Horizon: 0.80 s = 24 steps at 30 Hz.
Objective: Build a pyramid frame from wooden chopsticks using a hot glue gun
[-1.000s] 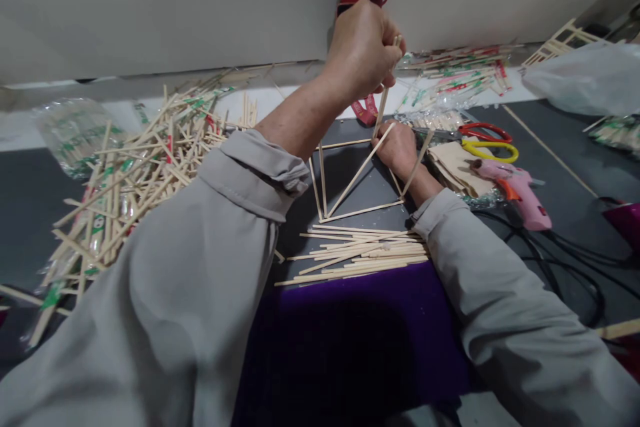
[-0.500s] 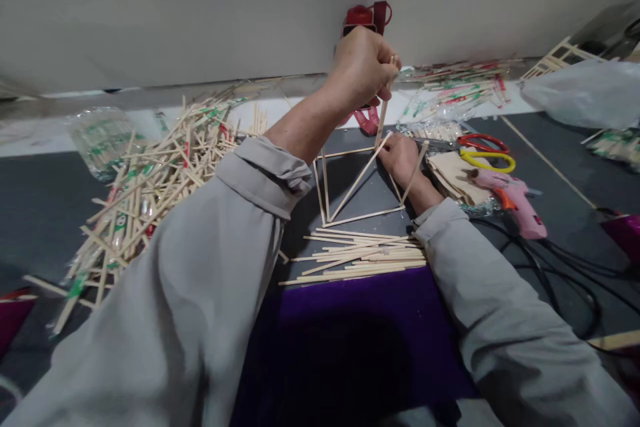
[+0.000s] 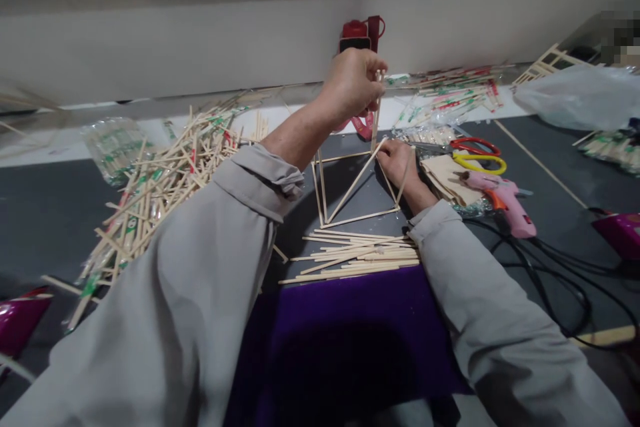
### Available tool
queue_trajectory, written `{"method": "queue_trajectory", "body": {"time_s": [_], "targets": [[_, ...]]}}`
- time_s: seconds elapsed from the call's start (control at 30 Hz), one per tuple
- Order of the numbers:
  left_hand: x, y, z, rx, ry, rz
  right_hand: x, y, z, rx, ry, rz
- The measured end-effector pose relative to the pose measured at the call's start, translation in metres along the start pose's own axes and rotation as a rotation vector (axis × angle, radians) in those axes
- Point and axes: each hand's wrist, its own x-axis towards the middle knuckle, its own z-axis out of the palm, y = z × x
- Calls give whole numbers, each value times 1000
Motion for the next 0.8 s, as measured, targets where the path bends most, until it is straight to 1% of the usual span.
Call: {"method": "queue_trajectory", "body": {"time_s": [0.1, 0.27, 0.37, 0.63, 0.8], "targets": [[-1, 1, -1, -6, -3, -33, 0, -3, -1, 28, 15, 45], [-1, 2, -2, -7, -31, -18, -1, -3, -2, 46, 19, 73], [0, 2, -2, -14, -28, -12, 0, -3, -1, 35, 12, 90], [1, -3, -3, 14, -37, 12, -2, -4, 2, 15, 50, 70], [1, -4, -3, 8, -21, -18, -2, -2, 4, 31, 41, 81]]}}
